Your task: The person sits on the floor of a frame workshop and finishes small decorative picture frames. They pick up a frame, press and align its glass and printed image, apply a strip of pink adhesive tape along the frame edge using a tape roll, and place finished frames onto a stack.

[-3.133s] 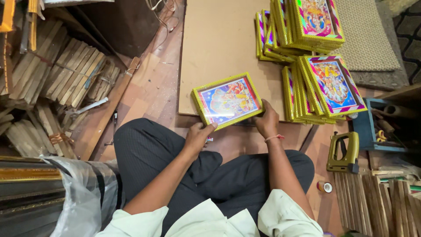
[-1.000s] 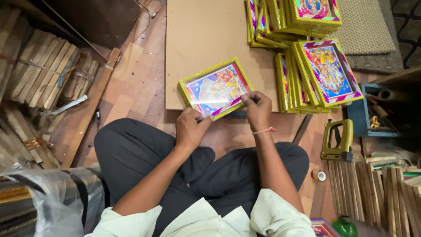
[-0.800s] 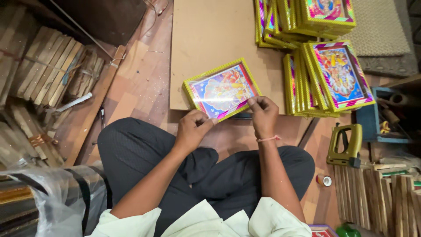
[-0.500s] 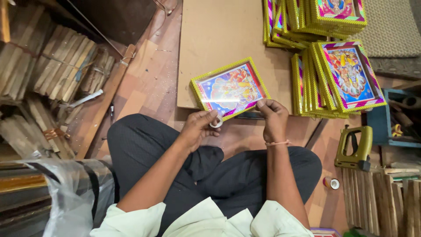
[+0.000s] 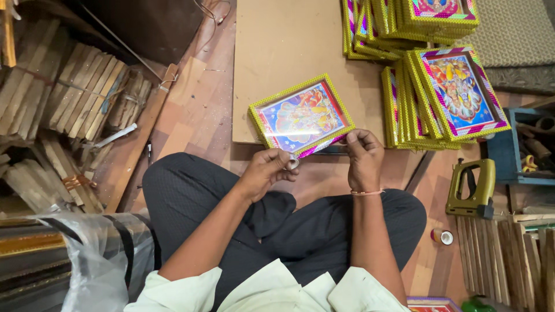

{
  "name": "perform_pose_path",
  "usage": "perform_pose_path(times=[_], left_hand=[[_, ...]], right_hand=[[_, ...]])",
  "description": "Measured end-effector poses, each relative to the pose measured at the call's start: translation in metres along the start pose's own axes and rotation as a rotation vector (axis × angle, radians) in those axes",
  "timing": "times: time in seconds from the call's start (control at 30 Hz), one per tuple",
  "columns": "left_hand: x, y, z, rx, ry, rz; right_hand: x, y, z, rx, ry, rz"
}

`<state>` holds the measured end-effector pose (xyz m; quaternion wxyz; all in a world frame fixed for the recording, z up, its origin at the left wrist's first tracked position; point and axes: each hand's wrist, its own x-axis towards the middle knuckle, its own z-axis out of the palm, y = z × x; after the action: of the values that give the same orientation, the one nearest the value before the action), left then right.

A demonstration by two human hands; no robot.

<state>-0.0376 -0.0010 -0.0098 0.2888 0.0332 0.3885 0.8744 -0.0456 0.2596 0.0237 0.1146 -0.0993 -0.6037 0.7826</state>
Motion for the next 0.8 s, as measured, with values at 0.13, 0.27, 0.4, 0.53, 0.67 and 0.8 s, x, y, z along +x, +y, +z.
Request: perform_pose_path(times=[0.13,0.27,0.4,0.53,0.67,0.8], left_hand=[[0.004,-0.003,0.003,0.137,0.027,0.048],[0.004,0.005,0.010,0.496,0.015,0.245],[0.003,0.017,0.025,0.697,0.076,0.231],[0.003,0.026,0.042,0.850,0.128,0.317],[0.004,0.032,0.053,1.078,0.134,0.631],[0.003,0.034,0.059,1.243,0.150,0.799]], right_hand=[[0.003,-0.002,0.000,-0.098,0.041,-0.088],[0.006,0.000,0.002,-0.164,0.056,-0.180],[0.008,0.002,0.004,-0.248,0.095,-0.264],[0.009,0.004,0.007,-0.290,0.126,-0.384],[0.007,0.006,0.013,-0.259,0.198,-0.434],[0.008,0.009,0.019,-0.278,0.274,-0.522]])
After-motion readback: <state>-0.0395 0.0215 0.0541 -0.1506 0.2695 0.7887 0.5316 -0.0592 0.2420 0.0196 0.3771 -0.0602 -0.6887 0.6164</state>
